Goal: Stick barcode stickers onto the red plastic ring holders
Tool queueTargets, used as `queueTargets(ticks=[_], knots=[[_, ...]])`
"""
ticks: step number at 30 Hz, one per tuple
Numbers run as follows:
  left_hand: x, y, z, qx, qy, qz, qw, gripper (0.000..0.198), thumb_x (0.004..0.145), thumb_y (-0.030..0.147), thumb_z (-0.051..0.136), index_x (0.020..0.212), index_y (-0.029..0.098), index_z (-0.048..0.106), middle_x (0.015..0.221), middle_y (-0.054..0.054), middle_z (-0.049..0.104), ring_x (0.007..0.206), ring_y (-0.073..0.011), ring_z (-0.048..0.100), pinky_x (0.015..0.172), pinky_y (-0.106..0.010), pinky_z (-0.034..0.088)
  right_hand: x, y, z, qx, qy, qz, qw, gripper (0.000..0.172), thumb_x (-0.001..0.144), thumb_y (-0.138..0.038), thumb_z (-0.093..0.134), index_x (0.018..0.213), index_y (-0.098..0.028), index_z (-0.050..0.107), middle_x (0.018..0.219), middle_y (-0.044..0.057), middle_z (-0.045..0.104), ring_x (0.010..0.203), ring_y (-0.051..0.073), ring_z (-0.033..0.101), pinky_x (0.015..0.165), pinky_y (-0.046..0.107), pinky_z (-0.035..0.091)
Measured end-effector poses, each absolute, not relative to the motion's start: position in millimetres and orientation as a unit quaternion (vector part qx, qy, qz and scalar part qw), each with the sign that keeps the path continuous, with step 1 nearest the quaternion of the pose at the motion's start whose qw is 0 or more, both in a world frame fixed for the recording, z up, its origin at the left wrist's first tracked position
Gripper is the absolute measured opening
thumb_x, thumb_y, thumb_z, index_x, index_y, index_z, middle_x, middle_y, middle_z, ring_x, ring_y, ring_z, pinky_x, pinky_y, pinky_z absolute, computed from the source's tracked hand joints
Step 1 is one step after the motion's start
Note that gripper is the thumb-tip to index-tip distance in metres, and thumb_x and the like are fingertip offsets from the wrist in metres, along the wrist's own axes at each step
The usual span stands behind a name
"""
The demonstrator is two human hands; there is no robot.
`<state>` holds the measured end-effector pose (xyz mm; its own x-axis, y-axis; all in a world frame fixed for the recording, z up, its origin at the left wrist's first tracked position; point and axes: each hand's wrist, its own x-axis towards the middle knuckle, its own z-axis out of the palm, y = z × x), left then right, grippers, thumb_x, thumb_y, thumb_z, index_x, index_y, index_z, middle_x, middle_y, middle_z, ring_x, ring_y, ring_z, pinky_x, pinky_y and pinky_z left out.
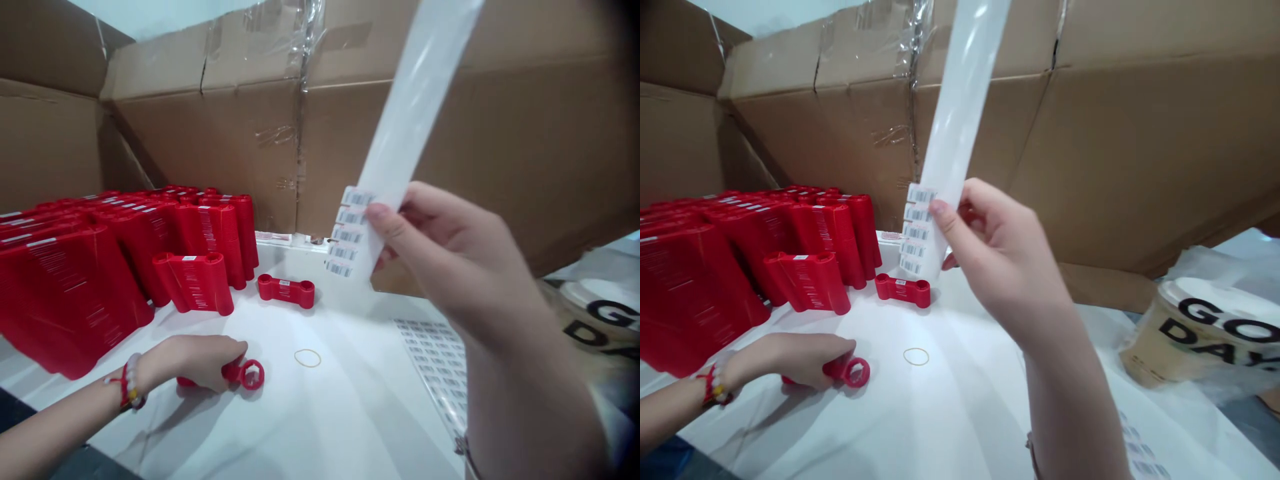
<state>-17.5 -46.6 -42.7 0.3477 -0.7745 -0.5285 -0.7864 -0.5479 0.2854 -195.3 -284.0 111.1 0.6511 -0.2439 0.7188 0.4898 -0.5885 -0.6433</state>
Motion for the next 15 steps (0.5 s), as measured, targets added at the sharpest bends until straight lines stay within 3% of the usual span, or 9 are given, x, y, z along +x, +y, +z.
queueTargets(ticks=[4,8,9,12,15], knots=[[-22,-57,-17,-0.765,0.500,0.405,-0.028,0.021,0.079,0.034,0.056,0.070,0.019,0.044,0.065,0.001,0.047,0.055,-0.0125,0.040,0.054,-0.026,0.033,-194,-286,109,-0.827,-0.103,-0.300,0.463,0.026,0.100,-0.041,0.059,0.090,-0.018,0.064,0.079,0.001,0.061,0.069,0.012,0.058,0.053,0.022,0.052],[-46,-57,33,-0.721,0.503,0.467,-0.094,0.019,0.091,0.036,0.048,0.084,0.021,0.058,0.081,-0.001,0.056,0.068,-0.0121,0.050,0.060,-0.022,0.039,-194,-293,109,-0.853,-0.070,-0.242,0.457,0.025,0.102,-0.043,0.055,0.096,-0.019,0.062,0.086,0.002,0.060,0.073,0.013,0.056,0.059,0.026,0.051],[-51,-55,47,-0.726,0.425,0.518,-0.157,0.026,0.093,0.042,0.050,0.082,0.020,0.054,0.077,-0.001,0.054,0.061,-0.0113,0.048,0.057,-0.023,0.040,-194,-296,108,-0.857,-0.067,-0.230,0.457,0.025,0.102,-0.043,0.054,0.099,-0.020,0.062,0.089,0.002,0.061,0.075,0.014,0.056,0.061,0.027,0.051],[-63,-51,84,-0.702,0.367,0.464,-0.397,0.039,0.086,0.058,0.066,0.089,0.020,0.056,0.077,-0.001,0.049,0.065,-0.0096,0.044,0.057,-0.019,0.038,-194,-302,105,-0.860,-0.090,-0.169,0.473,0.024,0.103,-0.044,0.051,0.110,-0.022,0.059,0.099,0.003,0.063,0.083,0.016,0.060,0.064,0.028,0.051],[-68,-58,107,-0.668,0.340,0.403,-0.525,0.047,0.081,0.066,0.069,0.104,0.026,0.058,0.079,0.000,0.049,0.062,-0.0074,0.037,0.054,-0.016,0.036,-196,-303,103,-0.848,-0.111,-0.098,0.508,0.028,0.102,-0.044,0.053,0.122,-0.025,0.055,0.105,0.005,0.064,0.087,0.018,0.063,0.062,0.029,0.053]])
